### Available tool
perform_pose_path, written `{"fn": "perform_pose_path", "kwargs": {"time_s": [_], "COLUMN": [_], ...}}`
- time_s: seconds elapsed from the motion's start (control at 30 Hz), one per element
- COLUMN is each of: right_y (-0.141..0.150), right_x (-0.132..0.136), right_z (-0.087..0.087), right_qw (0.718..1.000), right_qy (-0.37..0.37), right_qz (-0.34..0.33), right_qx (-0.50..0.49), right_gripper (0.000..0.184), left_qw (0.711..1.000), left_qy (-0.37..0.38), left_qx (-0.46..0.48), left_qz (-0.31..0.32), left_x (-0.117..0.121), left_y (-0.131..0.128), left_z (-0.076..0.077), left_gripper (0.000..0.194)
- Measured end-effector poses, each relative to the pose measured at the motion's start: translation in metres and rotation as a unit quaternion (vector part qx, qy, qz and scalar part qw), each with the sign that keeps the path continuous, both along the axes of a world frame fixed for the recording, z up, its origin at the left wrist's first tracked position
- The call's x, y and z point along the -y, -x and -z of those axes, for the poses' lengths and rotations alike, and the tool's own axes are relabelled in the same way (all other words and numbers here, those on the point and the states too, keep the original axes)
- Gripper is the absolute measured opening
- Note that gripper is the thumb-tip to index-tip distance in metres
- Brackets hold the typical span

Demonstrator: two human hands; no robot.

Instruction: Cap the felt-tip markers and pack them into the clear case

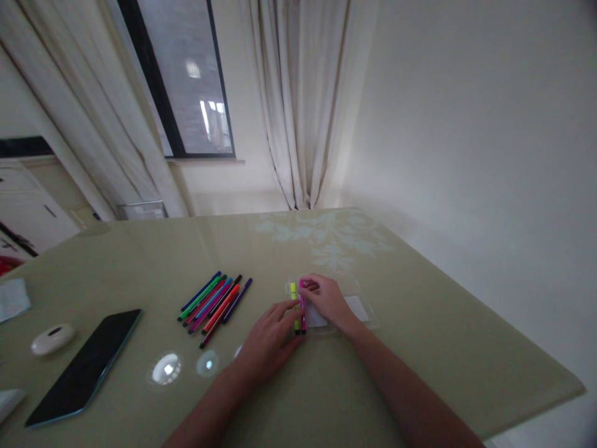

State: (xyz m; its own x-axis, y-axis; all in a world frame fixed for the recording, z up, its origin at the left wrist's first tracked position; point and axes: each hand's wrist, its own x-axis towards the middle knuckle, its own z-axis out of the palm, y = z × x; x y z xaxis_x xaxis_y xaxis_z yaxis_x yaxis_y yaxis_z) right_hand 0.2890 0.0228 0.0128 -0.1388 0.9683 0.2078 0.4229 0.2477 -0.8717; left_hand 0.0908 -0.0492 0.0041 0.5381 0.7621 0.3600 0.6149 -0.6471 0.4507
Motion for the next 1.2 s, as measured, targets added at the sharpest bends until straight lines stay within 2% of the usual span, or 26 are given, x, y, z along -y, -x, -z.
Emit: {"fn": "perform_pose_path", "kwargs": {"time_s": [0.2, 0.43, 0.6, 0.83, 1.03, 1.1, 1.13, 1.2], "right_y": [0.0, 0.005, 0.003, 0.001, 0.001, -0.001, -0.002, -0.003], "right_x": [0.005, 0.011, 0.011, 0.007, 0.009, 0.009, 0.01, 0.009], "right_z": [-0.005, -0.014, -0.015, -0.012, -0.011, -0.011, -0.012, -0.012], "right_qw": [0.994, 0.968, 0.97, 0.973, 0.974, 0.979, 0.982, 0.986], "right_qy": [-0.038, -0.068, -0.061, -0.052, -0.072, -0.081, -0.084, -0.088], "right_qz": [-0.038, -0.055, -0.066, -0.064, -0.062, -0.053, -0.046, -0.032], "right_qx": [0.099, 0.235, 0.227, 0.214, 0.204, 0.18, 0.165, 0.141], "right_gripper": [0.016, 0.016, 0.019, 0.02, 0.019, 0.019, 0.019, 0.019], "left_qw": [0.999, 0.997, 0.995, 0.996, 0.998, 0.998, 0.995, 0.976], "left_qy": [-0.024, -0.024, -0.022, -0.017, -0.034, -0.052, -0.063, -0.085], "left_qx": [-0.025, -0.072, -0.092, -0.084, -0.053, -0.041, -0.038, -0.049], "left_qz": [0.019, 0.003, -0.01, 0.006, 0.015, -0.018, -0.061, -0.195], "left_x": [0.001, 0.003, 0.004, 0.004, 0.001, -0.005, -0.009, -0.016], "left_y": [-0.001, -0.006, -0.008, -0.007, -0.006, 0.002, 0.008, 0.025], "left_z": [-0.005, -0.008, -0.013, -0.015, -0.013, -0.013, -0.014, -0.017], "left_gripper": [0.047, 0.044, 0.048, 0.03, 0.03, 0.03, 0.028, 0.026]}}
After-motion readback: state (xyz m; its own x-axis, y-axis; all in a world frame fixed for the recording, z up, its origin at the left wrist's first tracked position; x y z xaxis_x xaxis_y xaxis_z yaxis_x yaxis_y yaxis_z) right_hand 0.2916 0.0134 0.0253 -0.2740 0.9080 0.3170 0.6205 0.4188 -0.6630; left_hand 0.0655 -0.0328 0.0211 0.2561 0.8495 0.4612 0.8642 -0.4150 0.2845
